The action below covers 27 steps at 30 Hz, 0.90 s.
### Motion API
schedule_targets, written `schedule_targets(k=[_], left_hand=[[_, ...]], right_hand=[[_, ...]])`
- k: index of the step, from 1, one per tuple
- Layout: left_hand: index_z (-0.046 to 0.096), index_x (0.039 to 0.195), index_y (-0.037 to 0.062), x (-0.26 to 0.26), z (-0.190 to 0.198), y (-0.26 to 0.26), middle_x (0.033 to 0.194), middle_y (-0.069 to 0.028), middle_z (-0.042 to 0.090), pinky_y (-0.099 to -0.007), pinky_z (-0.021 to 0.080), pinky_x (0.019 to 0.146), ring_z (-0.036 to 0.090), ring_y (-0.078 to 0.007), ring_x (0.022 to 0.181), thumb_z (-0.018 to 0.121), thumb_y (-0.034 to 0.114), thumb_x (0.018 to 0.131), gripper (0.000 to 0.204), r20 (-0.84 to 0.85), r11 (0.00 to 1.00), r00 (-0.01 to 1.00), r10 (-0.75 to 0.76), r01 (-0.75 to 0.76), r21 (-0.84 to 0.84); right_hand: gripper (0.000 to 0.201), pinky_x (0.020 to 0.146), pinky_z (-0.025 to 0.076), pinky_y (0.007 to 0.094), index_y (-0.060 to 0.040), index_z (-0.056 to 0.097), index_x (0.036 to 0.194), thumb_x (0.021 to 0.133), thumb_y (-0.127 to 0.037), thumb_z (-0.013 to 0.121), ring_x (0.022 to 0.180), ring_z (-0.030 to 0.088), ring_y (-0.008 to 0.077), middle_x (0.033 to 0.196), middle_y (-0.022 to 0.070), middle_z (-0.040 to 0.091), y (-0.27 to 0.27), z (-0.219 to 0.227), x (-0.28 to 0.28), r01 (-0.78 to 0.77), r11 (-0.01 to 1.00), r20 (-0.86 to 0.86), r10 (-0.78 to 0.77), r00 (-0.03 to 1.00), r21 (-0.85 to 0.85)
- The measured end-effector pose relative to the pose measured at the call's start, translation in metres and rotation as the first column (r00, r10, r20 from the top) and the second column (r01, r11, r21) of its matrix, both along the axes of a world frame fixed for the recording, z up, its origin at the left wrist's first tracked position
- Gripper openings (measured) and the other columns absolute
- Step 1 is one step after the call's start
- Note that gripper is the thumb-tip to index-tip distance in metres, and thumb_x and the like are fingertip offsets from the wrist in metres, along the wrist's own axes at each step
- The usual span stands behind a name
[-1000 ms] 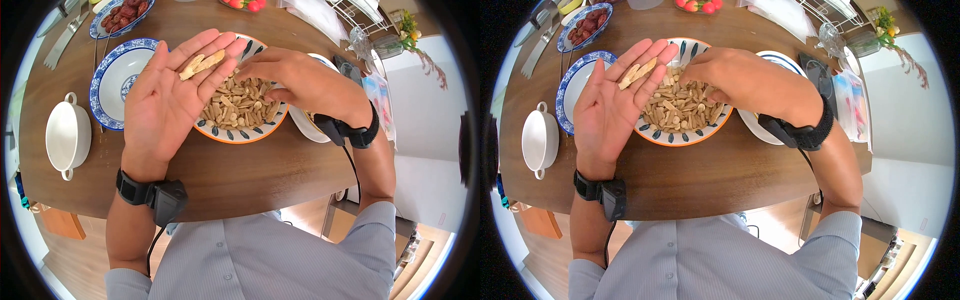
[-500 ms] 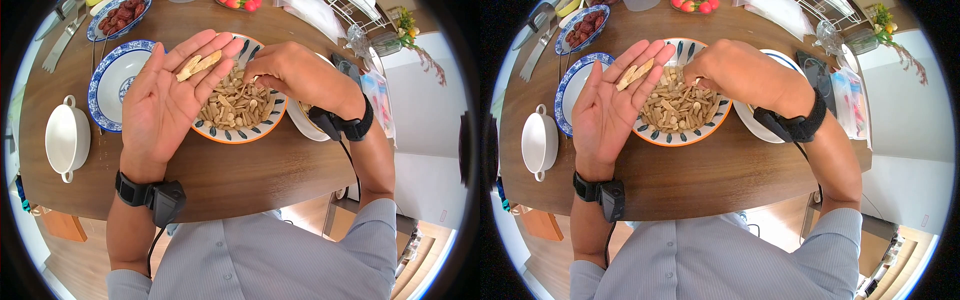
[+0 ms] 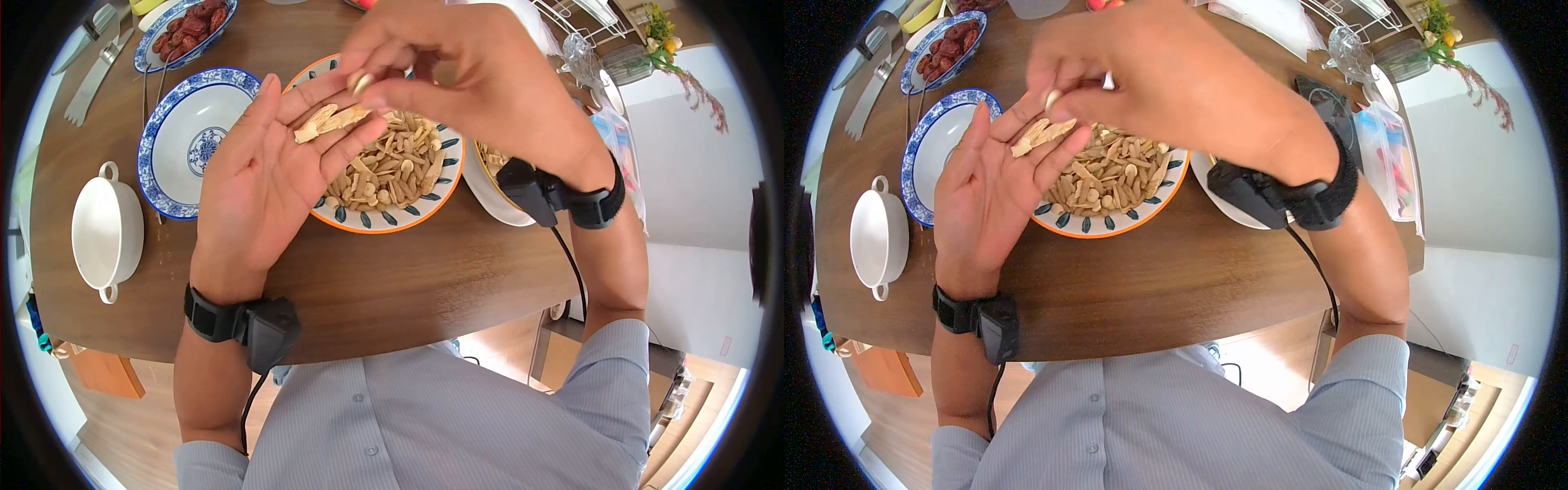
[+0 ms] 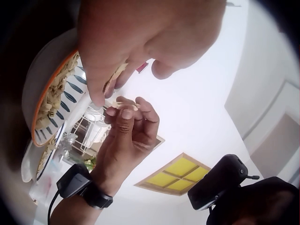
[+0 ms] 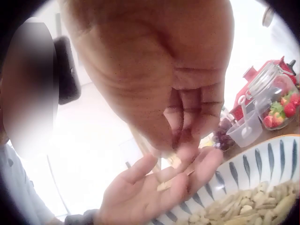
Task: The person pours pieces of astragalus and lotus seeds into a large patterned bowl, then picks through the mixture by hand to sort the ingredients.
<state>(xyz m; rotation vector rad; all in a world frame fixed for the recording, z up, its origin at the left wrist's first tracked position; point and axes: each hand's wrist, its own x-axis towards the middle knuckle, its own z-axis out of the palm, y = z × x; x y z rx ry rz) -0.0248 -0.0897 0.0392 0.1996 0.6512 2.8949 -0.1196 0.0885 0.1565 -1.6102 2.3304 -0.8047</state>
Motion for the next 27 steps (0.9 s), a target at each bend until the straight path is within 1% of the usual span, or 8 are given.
schedule_targets(k=[1,3,4,6,7,10,17,27], left_hand=[[0.027,0.151,-0.0190,0.000,0.002,0.001,0.162,-0.0324,0.030,-0.0484,0.027,0.129,0.030,-0.0429,0.152,0.027,0.035,0.115,0.065,0.022,1.000,1.000,0.016,-0.016,-0.001],[0.028,0.151,-0.0192,0.001,0.003,0.000,0.162,-0.0315,0.030,-0.0483,0.027,0.129,0.029,-0.0437,0.153,0.026,0.034,0.115,0.065,0.047,0.999,0.998,0.039,-0.039,0.000],[0.027,0.151,-0.0197,0.001,0.003,-0.002,0.162,-0.0329,0.029,-0.0483,0.026,0.129,0.027,-0.0448,0.153,0.026,0.032,0.115,0.064,0.031,0.992,0.999,-0.020,0.016,0.122],[0.026,0.151,-0.0203,0.000,0.002,-0.006,0.161,-0.0343,0.028,-0.0483,0.025,0.130,0.026,-0.0458,0.153,0.026,0.031,0.115,0.062,0.010,0.968,0.998,-0.066,0.062,0.243],[0.024,0.151,-0.0209,-0.001,0.002,-0.006,0.161,-0.0359,0.026,-0.0485,0.024,0.130,0.024,-0.0467,0.153,0.025,0.028,0.115,0.061,0.019,0.969,1.000,-0.019,0.014,0.247],[0.022,0.151,-0.0220,0.000,0.004,-0.004,0.161,-0.0386,0.022,-0.0488,0.022,0.131,0.020,-0.0474,0.154,0.025,0.025,0.115,0.060,0.021,0.965,1.000,0.014,-0.019,0.262],[0.020,0.151,-0.0228,-0.001,0.002,-0.005,0.162,-0.0396,0.016,-0.0497,0.019,0.132,0.013,-0.0477,0.155,0.025,0.023,0.115,0.059,0.014,0.957,1.000,0.005,-0.009,0.290],[0.020,0.151,-0.0229,-0.001,0.002,-0.006,0.162,-0.0399,0.016,-0.0494,0.018,0.132,0.013,-0.0480,0.155,0.026,0.023,0.115,0.058,0.026,0.956,1.000,0.008,-0.016,0.294]], right_hand=[[0.026,0.068,0.055,0.0287,-0.0042,0.066,0.114,0.090,0.000,0.075,0.082,0.070,0.0173,0.097,0.0096,0.074,0.000,-0.010,-0.005,0.000,1.000,0.001,0.000,1.000,0.001],[0.027,0.070,0.055,0.0310,-0.0035,0.067,0.115,0.089,-0.001,0.076,0.083,0.071,0.0195,0.094,0.0111,0.074,0.000,-0.034,-0.020,-0.184,0.932,-0.322,0.078,0.944,-0.312],[0.027,0.070,0.055,0.0310,-0.0035,0.067,0.115,0.089,-0.001,0.076,0.083,0.071,0.0195,0.094,0.0111,0.074,0.003,-0.030,-0.016,-0.190,0.932,-0.319,0.086,0.944,-0.310],[0.010,0.070,0.052,0.0273,-0.0010,0.070,0.099,0.090,0.003,0.073,0.080,0.067,0.0105,0.089,0.0039,0.072,0.018,-0.018,-0.006,0.226,0.972,-0.011,-0.227,0.974,-0.064],[0.010,0.070,0.052,0.0273,-0.0010,0.070,0.099,0.090,0.003,0.073,0.080,0.067,0.0105,0.089,0.0039,0.072,0.024,-0.017,-0.010,0.221,0.973,-0.008,-0.222,0.975,-0.061],[0.008,0.070,0.054,0.0383,0.0001,0.071,0.089,0.083,-0.004,0.073,0.077,0.071,0.0306,0.081,0.0133,0.072,0.037,-0.027,-0.016,-0.083,0.958,0.019,0.081,0.997,0.274],[0.012,0.083,0.054,0.0420,-0.0011,0.074,0.091,0.082,-0.007,0.070,0.099,0.068,0.0332,0.094,0.0128,0.073,0.037,-0.048,-0.006,-0.140,0.902,0.019,0.145,0.989,0.409],[0.012,0.084,0.053,0.0426,0.0031,0.071,0.094,0.084,-0.001,0.065,0.101,0.066,0.0341,0.100,0.0138,0.067,0.042,-0.042,0.000,-0.160,0.899,0.061,0.148,0.987,0.408]])
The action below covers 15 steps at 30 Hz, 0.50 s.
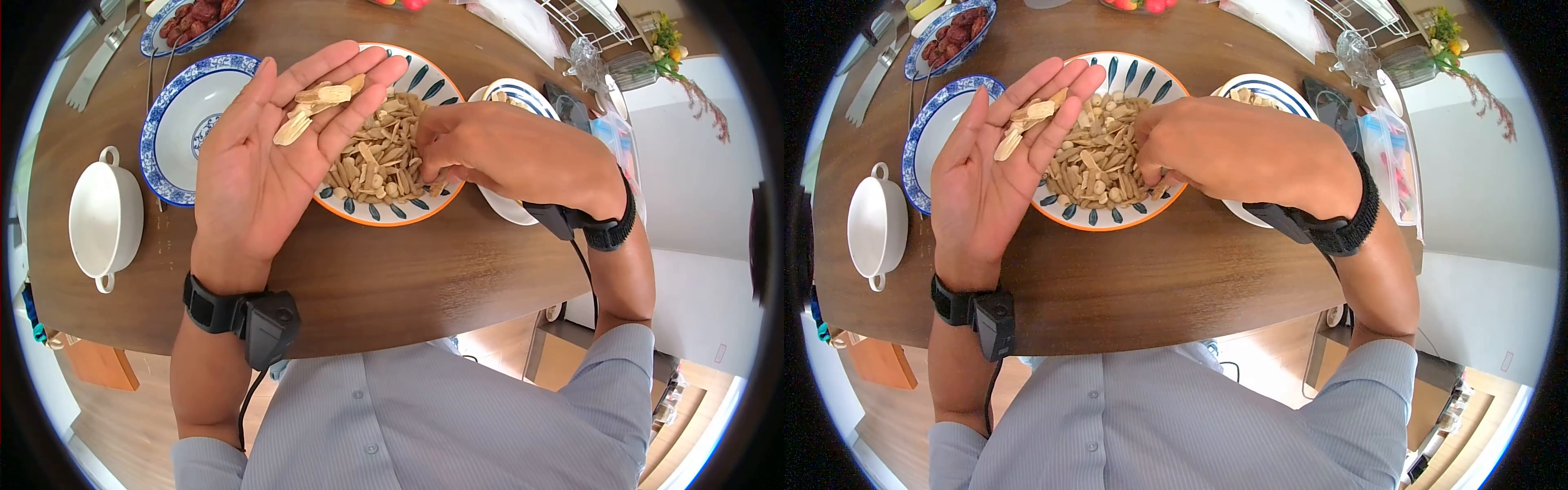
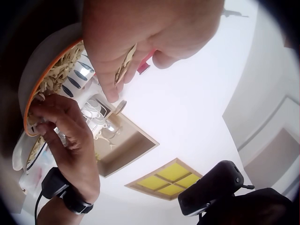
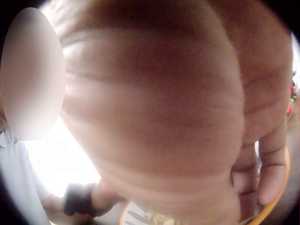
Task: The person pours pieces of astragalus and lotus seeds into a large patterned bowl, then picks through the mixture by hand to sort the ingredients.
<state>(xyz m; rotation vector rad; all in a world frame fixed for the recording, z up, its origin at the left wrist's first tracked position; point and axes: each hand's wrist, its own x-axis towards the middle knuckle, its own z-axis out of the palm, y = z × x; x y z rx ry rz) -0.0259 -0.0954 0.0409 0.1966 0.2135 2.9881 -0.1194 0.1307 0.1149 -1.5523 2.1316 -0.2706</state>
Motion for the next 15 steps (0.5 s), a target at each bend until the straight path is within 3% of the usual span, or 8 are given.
schedule_targets(k=[5,8,12,14,15], left_hand=[[0.022,0.150,-0.0229,0.000,-0.001,-0.001,0.162,-0.0400,0.018,-0.0487,0.019,0.132,0.014,-0.0483,0.155,0.025,0.023,0.115,0.058,-0.005,1.000,1.000,0.008,-0.008,-0.011],[0.022,0.150,-0.0230,0.000,-0.001,0.000,0.161,-0.0399,0.018,-0.0486,0.019,0.132,0.015,-0.0483,0.155,0.024,0.023,0.115,0.058,0.000,1.000,1.000,0.007,-0.007,-0.003],[0.023,0.150,-0.0231,0.000,0.001,0.001,0.161,-0.0399,0.019,-0.0486,0.020,0.132,0.016,-0.0483,0.155,0.024,0.023,0.115,0.058,0.008,1.000,1.000,0.004,-0.004,-0.015],[0.024,0.150,-0.0228,0.000,0.001,0.001,0.161,-0.0402,0.021,-0.0482,0.022,0.131,0.018,-0.0475,0.154,0.024,0.025,0.115,0.059,0.010,0.999,1.000,0.017,-0.016,-0.050],[0.024,0.150,-0.0228,0.000,0.000,0.002,0.161,-0.0402,0.021,-0.0482,0.022,0.131,0.018,-0.0475,0.154,0.024,0.025,0.115,0.059,0.008,0.999,1.000,0.014,-0.014,-0.051]], right_hand=[[0.013,0.084,0.053,0.0437,0.0030,0.070,0.095,0.086,-0.006,0.069,0.101,0.066,0.0349,0.099,0.0144,0.066,0.003,0.001,-0.004,-0.082,0.996,0.015,0.082,0.997,0.030],[0.014,0.087,0.052,0.0429,0.0014,0.068,0.100,0.087,-0.003,0.071,0.102,0.065,0.0325,0.106,0.0105,0.066,0.005,0.005,-0.003,-0.063,0.996,0.043,0.060,0.997,0.069],[0.014,0.085,0.052,0.0423,0.0010,0.068,0.098,0.085,-0.001,0.073,0.100,0.065,0.0324,0.102,0.0103,0.067,-0.004,0.009,-0.001,-0.017,0.997,0.061,0.012,0.998,0.079],[0.010,0.081,0.054,0.0410,0.0009,0.072,0.096,0.087,-0.004,0.071,0.090,0.069,0.0333,0.093,0.0123,0.071,-0.007,0.005,-0.007,-0.005,0.989,0.033,0.010,0.999,-0.146],[0.010,0.081,0.054,0.0410,0.0009,0.072,0.096,0.087,-0.004,0.071,0.090,0.069,0.0333,0.093,0.0123,0.071,-0.008,0.006,-0.009,-0.003,0.989,0.031,0.007,0.999,-0.147]])
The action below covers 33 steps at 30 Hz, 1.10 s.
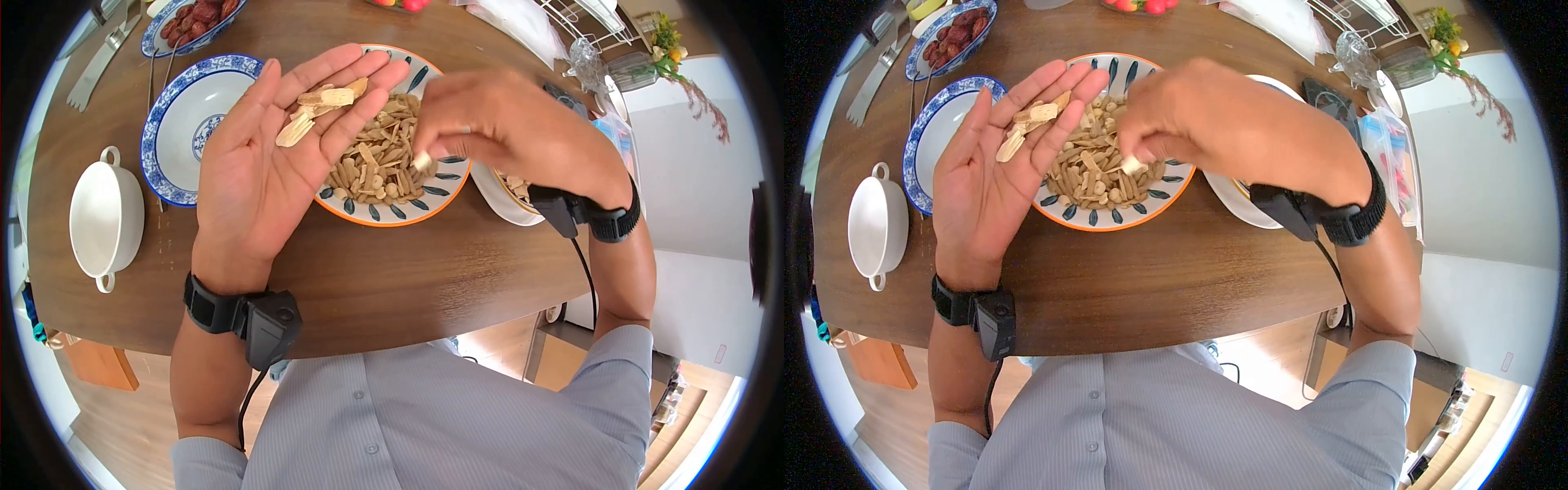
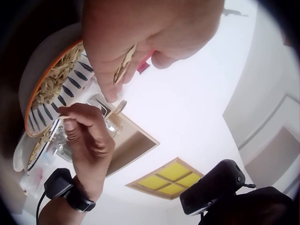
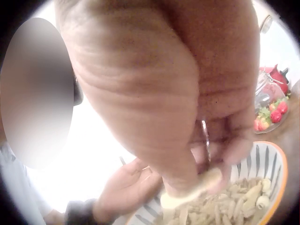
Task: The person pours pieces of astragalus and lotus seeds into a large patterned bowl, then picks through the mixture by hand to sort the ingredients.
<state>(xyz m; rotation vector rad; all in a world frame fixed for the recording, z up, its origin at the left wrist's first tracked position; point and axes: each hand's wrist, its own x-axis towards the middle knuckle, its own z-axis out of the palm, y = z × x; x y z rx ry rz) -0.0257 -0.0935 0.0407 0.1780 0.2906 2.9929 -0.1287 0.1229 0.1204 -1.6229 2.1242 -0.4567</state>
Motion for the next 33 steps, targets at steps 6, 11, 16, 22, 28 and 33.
schedule_targets(k=[6,11,16,22,28,33], left_hand=[[0.030,0.150,-0.0179,0.003,-0.002,0.002,0.155,-0.0325,0.040,-0.0484,0.033,0.127,0.038,-0.0456,0.147,0.026,0.032,0.115,0.061,0.029,0.957,0.999,0.018,-0.009,-0.289],[0.032,0.150,-0.0176,0.004,-0.003,0.002,0.153,-0.0320,0.042,-0.0493,0.034,0.126,0.040,-0.0461,0.146,0.025,0.033,0.115,0.062,0.037,0.953,0.995,-0.095,0.101,-0.287],[0.029,0.149,-0.0207,0.003,0.001,0.001,0.156,-0.0372,0.035,-0.0496,0.030,0.128,0.031,-0.0481,0.150,0.024,0.029,0.115,0.061,0.007,0.976,1.000,-0.024,0.025,-0.218],[0.026,0.149,-0.0222,0.001,0.000,-0.005,0.160,-0.0380,0.025,-0.0488,0.025,0.130,0.021,-0.0476,0.154,0.025,0.023,0.115,0.057,-0.031,0.997,0.997,0.074,-0.075,-0.026],[0.022,0.151,-0.0216,0.000,0.000,-0.004,0.163,-0.0370,0.021,-0.0498,0.024,0.131,0.017,-0.0464,0.155,0.026,0.021,0.114,0.056,-0.019,0.996,0.996,0.088,-0.088,0.004],[0.019,0.152,-0.0210,0.000,0.000,-0.005,0.163,-0.0367,0.019,-0.0506,0.022,0.131,0.015,-0.0466,0.156,0.026,0.020,0.114,0.056,-0.028,0.996,0.995,0.092,-0.092,0.000]], right_hand=[[0.009,0.072,0.051,0.0266,0.0010,0.071,0.103,0.095,0.003,0.070,0.081,0.065,0.0113,0.092,0.0048,0.072,-0.019,-0.001,0.003,0.195,0.932,0.155,-0.153,0.976,-0.307],[0.025,0.072,0.054,0.0317,-0.0009,0.069,0.113,0.089,0.000,0.074,0.082,0.070,0.0207,0.097,0.0132,0.073,-0.033,0.021,0.014,0.097,0.888,0.029,-0.094,0.995,-0.450],[0.020,0.070,0.052,0.0298,0.0003,0.070,0.110,0.090,-0.001,0.075,0.076,0.066,0.0219,0.097,0.0129,0.072,-0.026,0.001,-0.015,0.229,0.826,0.015,-0.259,0.966,-0.515],[0.034,0.090,0.055,0.0435,-0.0017,0.068,0.118,0.091,-0.022,0.075,0.105,0.069,0.0372,0.113,0.0173,0.072,-0.010,-0.017,-0.009,0.222,0.956,-0.146,-0.252,0.957,-0.192],[0.065,0.111,0.044,0.0469,-0.0003,0.056,0.137,0.083,-0.027,0.082,0.133,0.051,0.0400,0.144,0.0209,0.054,-0.020,-0.038,0.010,0.004,0.989,-0.280,-0.046,0.959,-0.147],[0.067,0.109,0.047,0.0469,-0.0027,0.058,0.137,0.079,-0.022,0.084,0.133,0.050,0.0384,0.138,0.0168,0.057,-0.025,-0.052,0.013,-0.010,0.992,-0.326,-0.032,0.945,-0.124]])
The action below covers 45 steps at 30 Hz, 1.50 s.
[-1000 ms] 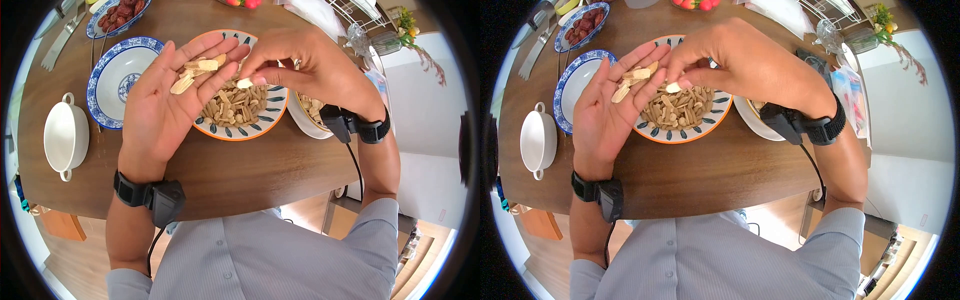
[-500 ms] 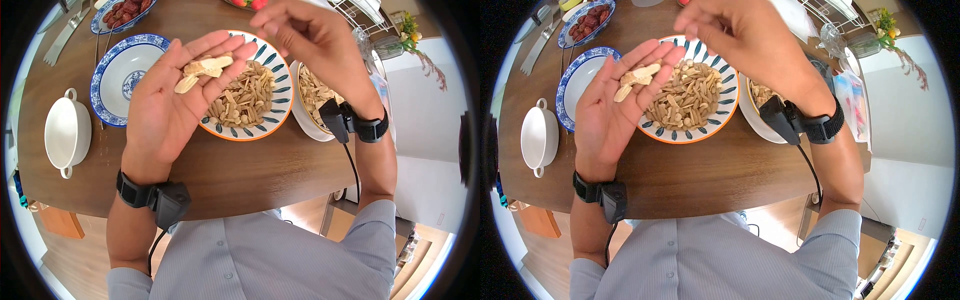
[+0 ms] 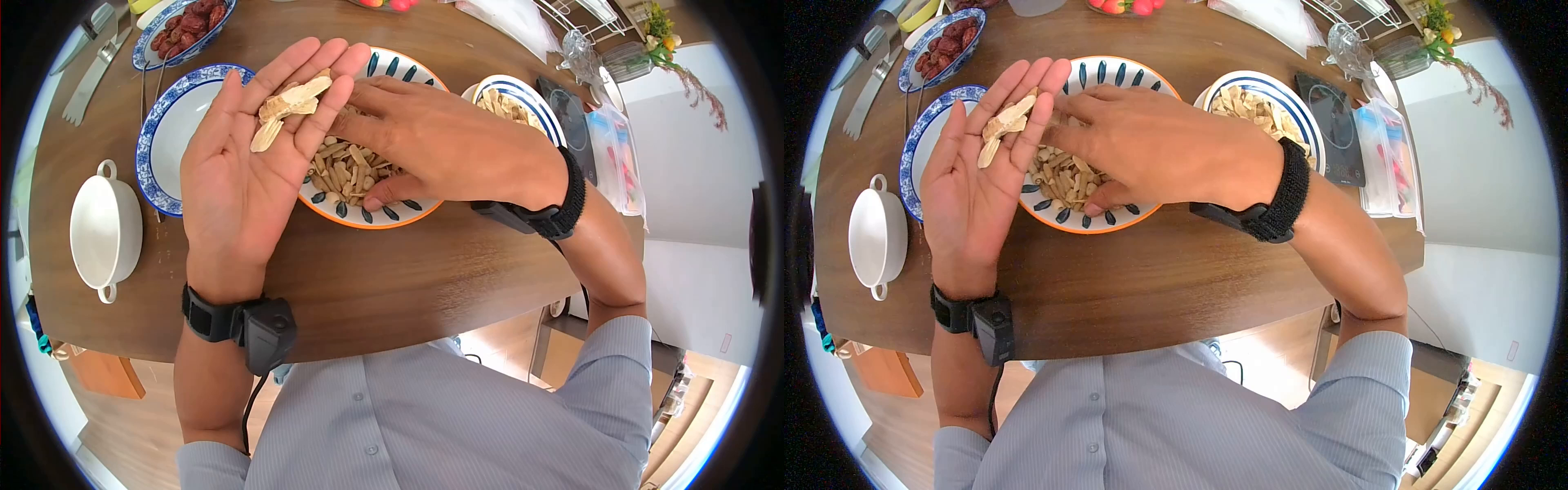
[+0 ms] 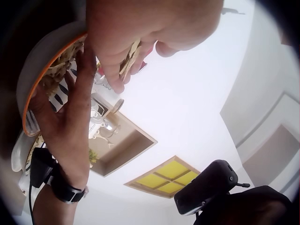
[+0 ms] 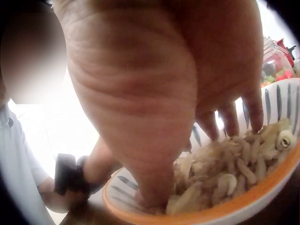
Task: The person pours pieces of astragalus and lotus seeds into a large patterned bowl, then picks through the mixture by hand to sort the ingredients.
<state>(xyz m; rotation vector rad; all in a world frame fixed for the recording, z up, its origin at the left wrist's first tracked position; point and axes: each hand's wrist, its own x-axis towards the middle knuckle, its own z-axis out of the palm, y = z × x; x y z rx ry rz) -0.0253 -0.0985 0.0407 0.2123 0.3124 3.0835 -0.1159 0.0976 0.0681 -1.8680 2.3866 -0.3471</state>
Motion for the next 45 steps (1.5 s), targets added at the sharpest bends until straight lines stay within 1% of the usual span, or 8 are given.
schedule_targets(k=[4,9,24,31,34,37,39,45], left_hand=[[0.018,0.153,-0.0206,0.000,0.000,0.000,0.163,-0.0368,0.018,-0.0510,0.022,0.131,0.014,-0.0468,0.156,0.026,0.020,0.114,0.056,-0.001,0.999,1.000,-0.011,0.011,0.031],[0.019,0.152,-0.0207,0.000,0.000,0.000,0.163,-0.0369,0.019,-0.0509,0.022,0.131,0.015,-0.0468,0.155,0.026,0.021,0.114,0.057,-0.002,0.999,1.000,-0.020,0.020,0.044],[0.024,0.150,-0.0217,0.000,0.001,0.001,0.162,-0.0366,0.023,-0.0486,0.025,0.130,0.020,-0.0458,0.155,0.026,0.022,0.115,0.056,0.005,1.000,1.000,-0.007,0.007,-0.013],[0.024,0.150,-0.0217,0.001,0.001,0.001,0.162,-0.0367,0.023,-0.0485,0.025,0.131,0.019,-0.0453,0.155,0.026,0.022,0.115,0.056,0.018,1.000,1.000,0.000,0.001,-0.014],[0.024,0.150,-0.0217,0.001,0.001,0.000,0.162,-0.0368,0.023,-0.0485,0.024,0.131,0.019,-0.0451,0.155,0.026,0.022,0.115,0.056,0.013,1.000,1.000,-0.002,0.002,-0.010],[0.024,0.150,-0.0217,0.001,0.001,0.001,0.162,-0.0368,0.022,-0.0485,0.024,0.131,0.019,-0.0451,0.155,0.025,0.022,0.115,0.056,0.009,1.000,1.000,-0.005,0.005,-0.008],[0.024,0.150,-0.0217,0.001,0.001,0.000,0.162,-0.0368,0.022,-0.0485,0.024,0.131,0.019,-0.0451,0.155,0.025,0.022,0.115,0.057,0.010,1.000,1.000,-0.004,0.004,-0.008],[0.023,0.150,-0.0217,0.000,0.000,0.001,0.162,-0.0373,0.022,-0.0487,0.024,0.131,0.019,-0.0453,0.155,0.025,0.022,0.115,0.057,0.020,1.000,1.000,-0.001,0.001,-0.014]], right_hand=[[0.060,0.103,0.050,0.0439,-0.0040,0.063,0.133,0.080,-0.022,0.083,0.123,0.059,0.0353,0.125,0.0134,0.066,-0.004,0.011,0.002,-0.042,0.998,-0.039,0.044,0.998,0.041],[0.035,0.087,0.057,0.0451,-0.0060,0.071,0.115,0.083,-0.015,0.078,0.104,0.069,0.0344,0.110,0.0136,0.070,-0.006,0.020,0.003,0.061,0.995,0.003,-0.061,0.998,0.078],[0.008,0.078,0.054,0.0461,-0.0017,0.070,0.091,0.087,-0.009,0.070,0.087,0.069,0.0386,0.082,0.0193,0.070,-0.005,0.024,-0.013,0.061,0.997,0.183,-0.070,0.981,0.054],[0.013,0.077,0.056,0.0414,-0.0017,0.074,0.098,0.090,-0.006,0.065,0.083,0.071,0.0348,0.086,0.0188,0.072,-0.002,0.029,-0.019,0.104,0.993,0.335,-0.118,0.935,0.058],[0.013,0.069,0.056,0.0374,0.0003,0.072,0.105,0.093,-0.003,0.068,0.075,0.071,0.0312,0.088,0.0175,0.071,-0.002,0.034,-0.018,0.226,0.958,0.402,-0.281,0.872,0.179],[0.014,0.071,0.056,0.0391,-0.0012,0.073,0.106,0.094,-0.006,0.068,0.078,0.070,0.0325,0.092,0.0166,0.071,0.001,0.027,-0.025,0.188,0.974,0.377,-0.223,0.899,0.129],[0.014,0.071,0.056,0.0442,-0.0025,0.075,0.095,0.091,-0.010,0.065,0.081,0.071,0.0355,0.087,0.0191,0.072,0.004,0.018,-0.030,0.032,0.997,0.083,-0.026,0.996,-0.066],[0.013,0.069,0.057,0.0448,-0.0038,0.073,0.084,0.088,-0.014,0.066,0.082,0.071,0.0362,0.081,0.0167,0.071,0.003,0.022,-0.005,0.108,0.992,-0.017,-0.107,0.994,0.063]])
